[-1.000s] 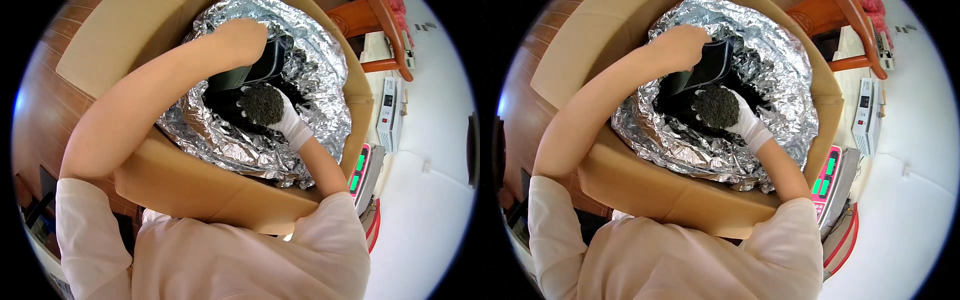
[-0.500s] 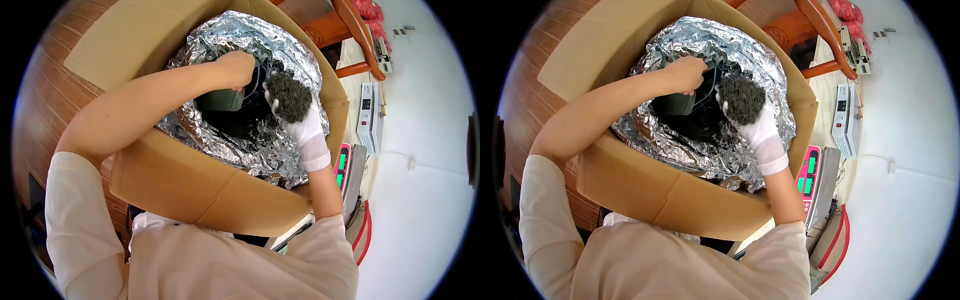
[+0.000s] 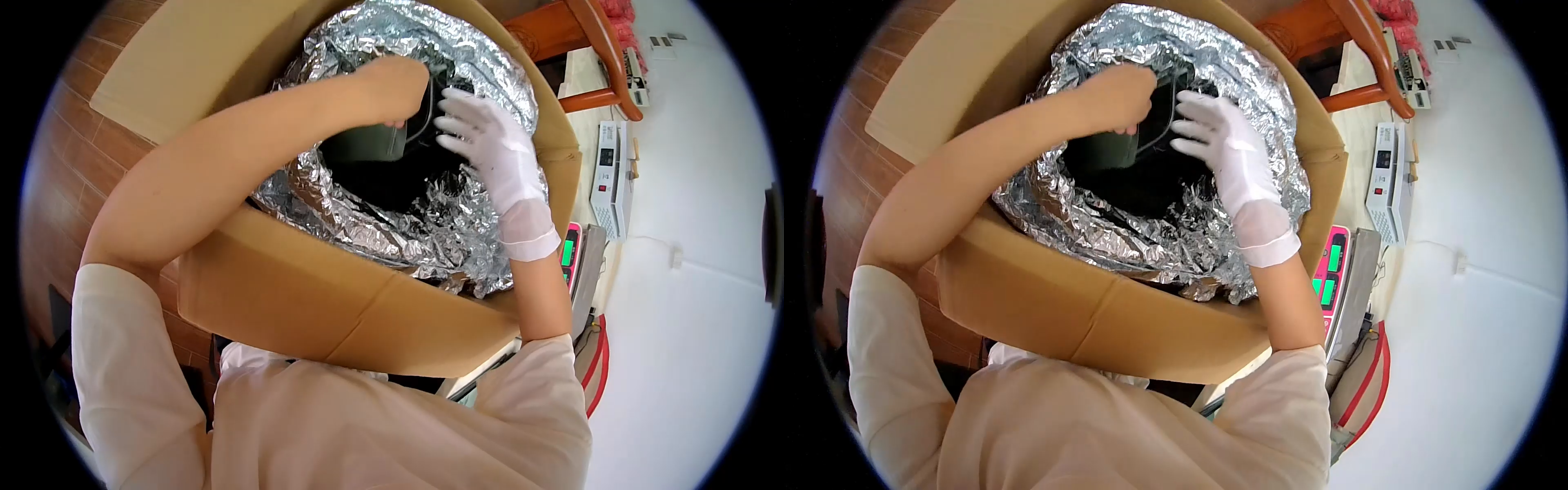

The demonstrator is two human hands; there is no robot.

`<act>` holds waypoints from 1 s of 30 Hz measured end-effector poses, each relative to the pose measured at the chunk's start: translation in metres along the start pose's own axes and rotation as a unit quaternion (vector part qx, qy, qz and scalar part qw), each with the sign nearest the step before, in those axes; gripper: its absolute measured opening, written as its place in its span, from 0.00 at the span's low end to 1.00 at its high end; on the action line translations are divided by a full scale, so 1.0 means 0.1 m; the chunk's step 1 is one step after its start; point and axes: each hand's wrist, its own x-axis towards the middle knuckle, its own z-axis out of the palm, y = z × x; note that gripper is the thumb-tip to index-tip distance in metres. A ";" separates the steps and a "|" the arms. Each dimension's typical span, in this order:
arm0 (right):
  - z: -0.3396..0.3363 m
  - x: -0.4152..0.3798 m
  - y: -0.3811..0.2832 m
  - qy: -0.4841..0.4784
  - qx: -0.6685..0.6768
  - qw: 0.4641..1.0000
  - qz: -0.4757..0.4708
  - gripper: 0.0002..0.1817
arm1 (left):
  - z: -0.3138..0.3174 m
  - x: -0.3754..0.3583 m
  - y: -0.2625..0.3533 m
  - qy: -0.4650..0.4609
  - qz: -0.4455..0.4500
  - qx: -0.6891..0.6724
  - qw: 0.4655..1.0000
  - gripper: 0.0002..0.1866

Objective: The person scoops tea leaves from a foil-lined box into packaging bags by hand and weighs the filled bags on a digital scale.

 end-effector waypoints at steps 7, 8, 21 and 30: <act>-0.22 0.35 0.74 -0.050 -0.183 0.969 0.161 0.20 | -0.37 -0.08 -0.05 0.197 0.089 0.239 0.947 0.11; -0.18 0.46 0.97 -0.082 -0.201 0.954 0.207 0.20 | -0.45 -0.18 0.12 0.186 0.019 0.060 0.980 0.10; 0.54 1.55 2.45 -0.251 -0.362 0.889 -0.127 0.22 | -0.35 -0.26 0.11 0.290 0.133 0.110 0.941 0.11; 0.63 1.12 1.87 -0.253 -0.060 0.964 0.055 0.28 | -0.52 -0.41 0.38 0.198 0.083 -0.005 0.977 0.10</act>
